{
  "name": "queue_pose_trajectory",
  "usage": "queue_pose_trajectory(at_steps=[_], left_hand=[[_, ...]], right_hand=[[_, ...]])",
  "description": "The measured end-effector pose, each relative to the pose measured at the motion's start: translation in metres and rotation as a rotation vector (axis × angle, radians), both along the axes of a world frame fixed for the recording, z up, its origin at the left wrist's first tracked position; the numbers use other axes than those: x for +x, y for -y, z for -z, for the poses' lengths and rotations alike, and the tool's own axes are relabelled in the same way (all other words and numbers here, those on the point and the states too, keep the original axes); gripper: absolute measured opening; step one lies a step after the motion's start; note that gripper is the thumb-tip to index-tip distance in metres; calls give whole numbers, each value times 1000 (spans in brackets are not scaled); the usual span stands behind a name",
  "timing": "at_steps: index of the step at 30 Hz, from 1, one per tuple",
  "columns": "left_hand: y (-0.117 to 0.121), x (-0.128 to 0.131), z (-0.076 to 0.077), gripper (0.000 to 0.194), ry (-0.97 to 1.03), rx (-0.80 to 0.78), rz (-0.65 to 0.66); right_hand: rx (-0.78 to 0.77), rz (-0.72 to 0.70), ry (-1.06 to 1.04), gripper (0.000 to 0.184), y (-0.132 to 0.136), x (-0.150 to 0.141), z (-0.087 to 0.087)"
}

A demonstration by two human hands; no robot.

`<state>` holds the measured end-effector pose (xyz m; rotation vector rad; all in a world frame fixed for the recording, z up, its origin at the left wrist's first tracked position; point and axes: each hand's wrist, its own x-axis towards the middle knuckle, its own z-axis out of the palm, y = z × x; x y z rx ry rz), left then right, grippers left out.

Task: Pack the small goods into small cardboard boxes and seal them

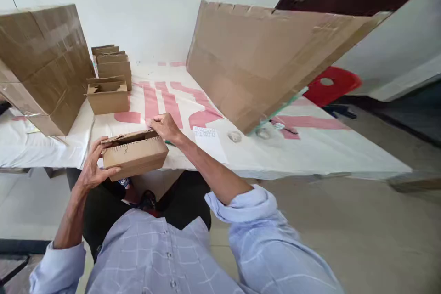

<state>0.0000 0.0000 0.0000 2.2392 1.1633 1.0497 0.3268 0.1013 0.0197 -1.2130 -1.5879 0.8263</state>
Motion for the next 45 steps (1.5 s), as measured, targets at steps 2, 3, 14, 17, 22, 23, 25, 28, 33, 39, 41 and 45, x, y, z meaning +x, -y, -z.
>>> queue_pose_trajectory(at_steps=[2,3,14,17,22,23,25,28,33,39,41,45], left_hand=[[0,0,1,77,-4,0,0],[0,0,1,77,-6,-1,-3],[-8,-3,-1,73,-6,14,-62],[-16,-4,-1,73,-23,44,-91],[-19,-4,-3,73,-38,56,-98],[-19,-4,-4,74,-43,54,-99],[-20,-4,-5,75,-47,43,-107],[-20,-4,-7,76,-36,20,-124],[-21,-4,-9,76,-36,10,-151],[-22,-4,-11,78,-52,15,-171],[-21,-5,-11,79,-56,12,-174],[-18,-4,-12,81,-37,-38,-160]], right_hand=[[-61,27,-68,35,-6,-3,1],[-90,35,-105,32,-8,-4,1],[-51,163,-422,44,-4,29,18],[44,262,-276,49,5,63,34],[132,549,79,49,28,152,57],[132,600,119,46,32,171,60],[127,700,207,40,38,208,65],[104,819,345,32,43,251,73],[34,920,541,27,39,293,91],[-21,965,707,27,24,324,101],[-30,961,745,26,20,330,104],[-46,928,795,26,20,329,117]])
